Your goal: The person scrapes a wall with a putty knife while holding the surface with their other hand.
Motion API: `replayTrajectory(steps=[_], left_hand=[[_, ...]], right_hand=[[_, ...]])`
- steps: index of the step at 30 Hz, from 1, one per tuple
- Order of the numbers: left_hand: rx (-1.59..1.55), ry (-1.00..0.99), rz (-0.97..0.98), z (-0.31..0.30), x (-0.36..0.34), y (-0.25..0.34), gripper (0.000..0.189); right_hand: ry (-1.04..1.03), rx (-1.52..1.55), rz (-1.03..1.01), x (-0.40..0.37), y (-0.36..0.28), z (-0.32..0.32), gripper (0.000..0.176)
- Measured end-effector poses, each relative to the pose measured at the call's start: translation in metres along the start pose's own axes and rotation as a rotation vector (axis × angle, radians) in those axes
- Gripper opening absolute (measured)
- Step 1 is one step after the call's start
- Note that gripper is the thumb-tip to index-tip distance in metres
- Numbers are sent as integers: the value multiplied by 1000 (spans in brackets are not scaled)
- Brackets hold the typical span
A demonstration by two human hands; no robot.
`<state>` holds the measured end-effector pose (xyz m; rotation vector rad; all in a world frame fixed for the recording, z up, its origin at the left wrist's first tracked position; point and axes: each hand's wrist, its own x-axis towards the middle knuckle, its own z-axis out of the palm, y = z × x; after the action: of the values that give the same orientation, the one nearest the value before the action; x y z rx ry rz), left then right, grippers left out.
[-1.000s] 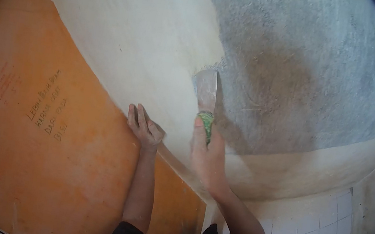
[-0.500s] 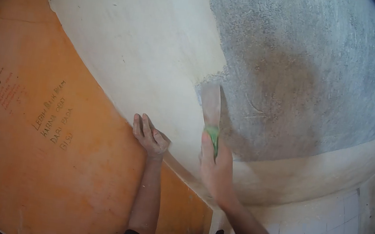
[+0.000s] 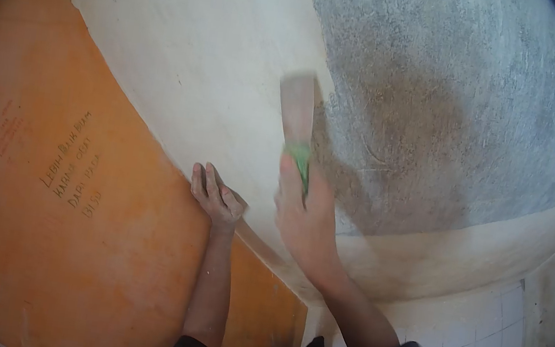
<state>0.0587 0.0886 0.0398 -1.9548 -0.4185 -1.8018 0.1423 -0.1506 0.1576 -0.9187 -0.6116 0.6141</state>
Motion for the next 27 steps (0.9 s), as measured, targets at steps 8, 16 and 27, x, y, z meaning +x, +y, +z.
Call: replayTrajectory(steps=[8,16,27], left_hand=[[-20,19,-22,2,-4,-2,48],[-60,43,-30,2,-5,0,46],[-48,36,-36,2,-4,-1,45]], right_hand=[[47,-109,-43,-6,6,-14,28],[-1,-45,-3,0,-8,-5,29],[64,-65,153,-23,17,-22,35]])
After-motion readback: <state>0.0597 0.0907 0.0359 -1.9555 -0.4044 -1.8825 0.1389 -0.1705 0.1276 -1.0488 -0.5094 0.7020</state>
